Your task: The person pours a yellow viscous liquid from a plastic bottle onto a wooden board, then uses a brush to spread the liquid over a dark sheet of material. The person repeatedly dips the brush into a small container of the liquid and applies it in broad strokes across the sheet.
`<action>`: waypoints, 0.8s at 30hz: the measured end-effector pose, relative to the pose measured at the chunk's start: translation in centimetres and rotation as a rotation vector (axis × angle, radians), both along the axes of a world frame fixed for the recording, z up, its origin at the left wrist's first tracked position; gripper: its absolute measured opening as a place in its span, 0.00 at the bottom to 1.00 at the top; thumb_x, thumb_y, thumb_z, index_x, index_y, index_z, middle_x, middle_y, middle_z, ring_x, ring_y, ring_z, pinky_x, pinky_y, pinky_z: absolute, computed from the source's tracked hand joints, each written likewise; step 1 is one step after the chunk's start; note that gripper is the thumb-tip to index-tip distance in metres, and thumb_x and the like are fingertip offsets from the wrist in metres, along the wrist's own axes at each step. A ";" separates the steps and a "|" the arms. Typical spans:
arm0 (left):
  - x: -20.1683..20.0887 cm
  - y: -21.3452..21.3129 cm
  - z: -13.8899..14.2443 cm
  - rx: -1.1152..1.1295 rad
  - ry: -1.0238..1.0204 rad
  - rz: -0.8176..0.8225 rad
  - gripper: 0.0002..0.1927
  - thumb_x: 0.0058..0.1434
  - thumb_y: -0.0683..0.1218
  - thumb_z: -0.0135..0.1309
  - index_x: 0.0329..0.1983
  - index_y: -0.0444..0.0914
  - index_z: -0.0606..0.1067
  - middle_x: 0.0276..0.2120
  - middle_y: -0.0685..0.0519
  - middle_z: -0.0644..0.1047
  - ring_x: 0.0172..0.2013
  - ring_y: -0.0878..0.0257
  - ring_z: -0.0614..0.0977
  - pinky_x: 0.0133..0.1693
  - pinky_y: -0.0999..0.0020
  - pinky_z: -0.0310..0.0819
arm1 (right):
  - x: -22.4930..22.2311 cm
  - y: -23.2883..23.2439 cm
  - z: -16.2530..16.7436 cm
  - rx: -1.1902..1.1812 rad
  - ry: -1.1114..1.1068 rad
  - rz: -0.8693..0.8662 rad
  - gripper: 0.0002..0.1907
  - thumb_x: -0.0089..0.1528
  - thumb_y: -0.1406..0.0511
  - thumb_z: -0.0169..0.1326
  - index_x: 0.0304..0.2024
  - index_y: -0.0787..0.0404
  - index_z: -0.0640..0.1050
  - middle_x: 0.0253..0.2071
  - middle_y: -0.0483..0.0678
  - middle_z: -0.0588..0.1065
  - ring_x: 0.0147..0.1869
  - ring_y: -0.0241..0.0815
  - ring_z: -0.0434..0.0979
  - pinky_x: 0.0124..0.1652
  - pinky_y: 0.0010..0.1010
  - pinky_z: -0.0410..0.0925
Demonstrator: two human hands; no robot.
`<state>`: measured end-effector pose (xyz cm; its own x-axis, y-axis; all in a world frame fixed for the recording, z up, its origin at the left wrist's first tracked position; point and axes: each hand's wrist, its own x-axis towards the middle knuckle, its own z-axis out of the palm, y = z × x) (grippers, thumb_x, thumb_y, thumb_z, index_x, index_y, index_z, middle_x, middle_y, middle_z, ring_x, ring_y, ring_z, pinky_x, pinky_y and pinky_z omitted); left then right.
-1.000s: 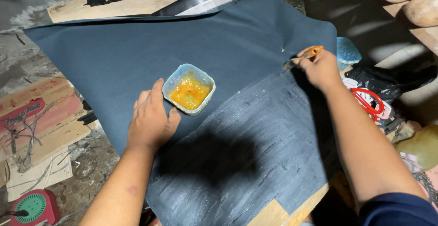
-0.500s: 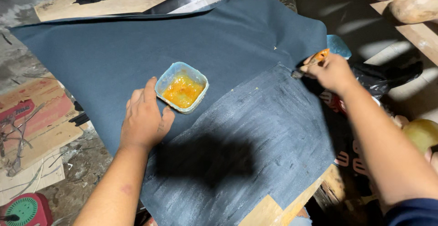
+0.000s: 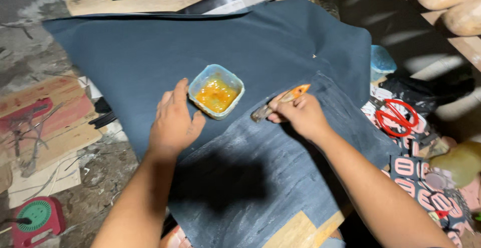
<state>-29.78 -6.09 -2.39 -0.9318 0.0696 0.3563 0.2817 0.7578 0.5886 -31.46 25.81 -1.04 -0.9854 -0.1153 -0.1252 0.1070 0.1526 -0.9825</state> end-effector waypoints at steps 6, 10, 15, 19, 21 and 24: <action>-0.4 -0.6 -0.5 0.042 0.029 -0.041 0.41 0.54 0.45 0.57 0.70 0.31 0.58 0.58 0.44 0.75 0.58 0.44 0.72 0.62 0.50 0.63 | -1.8 0.6 -0.1 0.343 0.425 -0.258 0.07 0.67 0.68 0.58 0.38 0.68 0.79 0.33 0.49 0.78 0.36 0.36 0.78 0.38 0.28 0.72; -0.6 -1.4 -1.1 0.158 0.042 -0.078 0.40 0.54 0.43 0.54 0.70 0.30 0.57 0.58 0.44 0.75 0.58 0.45 0.74 0.61 0.51 0.65 | -1.6 -0.1 -0.6 0.221 0.312 -0.182 0.06 0.65 0.68 0.57 0.38 0.67 0.78 0.34 0.47 0.79 0.37 0.35 0.80 0.39 0.27 0.75; -1.0 -2.4 -1.7 0.287 -0.004 -0.066 0.39 0.55 0.41 0.53 0.70 0.32 0.57 0.58 0.45 0.76 0.57 0.49 0.77 0.59 0.55 0.68 | 0.9 -4.5 -1.3 0.122 0.167 -0.058 0.06 0.64 0.67 0.57 0.38 0.66 0.78 0.32 0.47 0.80 0.35 0.36 0.81 0.37 0.28 0.75; -1.4 -2.8 -2.0 0.343 0.003 -0.070 0.39 0.55 0.39 0.53 0.70 0.33 0.57 0.57 0.44 0.76 0.56 0.49 0.79 0.57 0.56 0.71 | 4.4 -9.8 -1.9 0.134 0.229 0.011 0.07 0.63 0.67 0.58 0.37 0.67 0.80 0.33 0.46 0.81 0.36 0.34 0.80 0.38 0.27 0.75; -1.6 -3.0 -2.0 0.352 0.013 -0.067 0.38 0.54 0.39 0.53 0.70 0.33 0.57 0.56 0.44 0.77 0.55 0.49 0.79 0.57 0.57 0.72 | 5.9 -12.3 -1.9 0.155 0.266 0.026 0.07 0.63 0.67 0.59 0.36 0.67 0.81 0.32 0.46 0.81 0.35 0.34 0.79 0.37 0.26 0.73; -1.6 -3.1 -2.2 0.364 -0.008 -0.055 0.38 0.54 0.38 0.53 0.69 0.33 0.57 0.55 0.44 0.77 0.55 0.49 0.79 0.56 0.57 0.73 | 7.2 -14.2 -0.9 0.063 0.172 0.165 0.06 0.62 0.67 0.60 0.40 0.65 0.80 0.34 0.45 0.80 0.37 0.32 0.78 0.38 0.25 0.72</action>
